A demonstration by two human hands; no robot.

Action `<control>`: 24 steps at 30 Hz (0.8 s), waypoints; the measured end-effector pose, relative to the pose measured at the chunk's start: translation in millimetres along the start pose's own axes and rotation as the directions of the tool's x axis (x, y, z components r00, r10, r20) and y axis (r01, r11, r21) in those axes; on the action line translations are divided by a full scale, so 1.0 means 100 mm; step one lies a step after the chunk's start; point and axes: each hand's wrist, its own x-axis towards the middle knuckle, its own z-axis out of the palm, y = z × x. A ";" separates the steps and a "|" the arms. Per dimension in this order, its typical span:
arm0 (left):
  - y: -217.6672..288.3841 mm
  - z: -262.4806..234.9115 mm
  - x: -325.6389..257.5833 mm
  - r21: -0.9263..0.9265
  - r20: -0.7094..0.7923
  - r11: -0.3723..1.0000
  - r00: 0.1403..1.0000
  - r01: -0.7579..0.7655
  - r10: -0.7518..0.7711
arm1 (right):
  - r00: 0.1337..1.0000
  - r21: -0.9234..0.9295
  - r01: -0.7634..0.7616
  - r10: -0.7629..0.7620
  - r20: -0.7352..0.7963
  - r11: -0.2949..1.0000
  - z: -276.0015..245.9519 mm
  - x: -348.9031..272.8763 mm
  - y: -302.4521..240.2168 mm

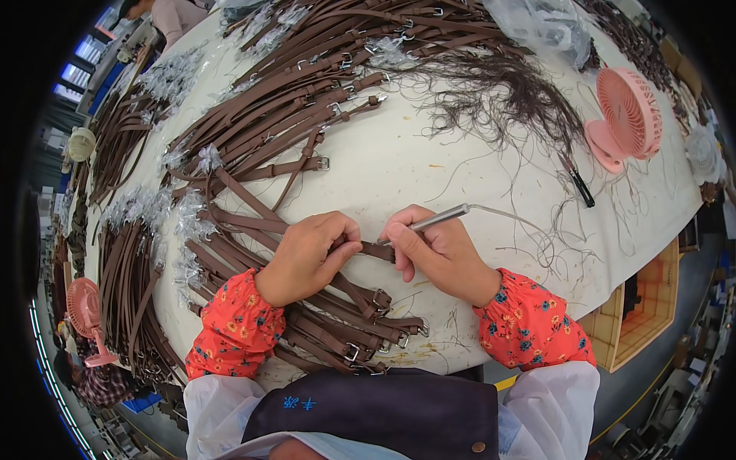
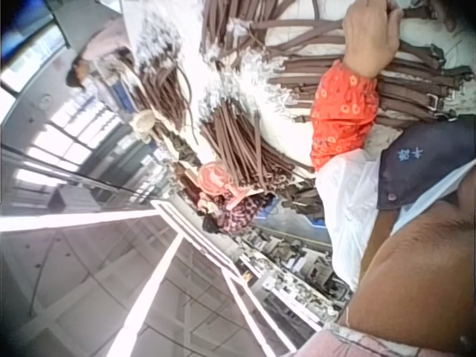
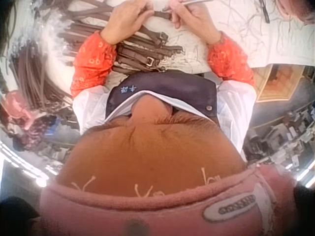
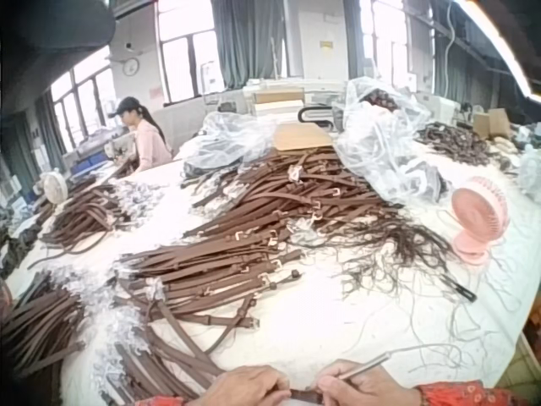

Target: The person uses a metal tool to attach metal buckles to brown leather straps on a white table. They repeatedly pick up a strap, position the buckle, and use the tool to secure it before placing the finished item aside. The workspace is cluttered with loose straps, plastic packaging, and loose hair.

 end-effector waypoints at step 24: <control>-0.05 0.04 -0.03 0.387 -0.052 0.864 0.928 -0.322 0.370 | 0.990 0.054 0.122 -0.117 -0.081 0.991 0.02 0.02 0.00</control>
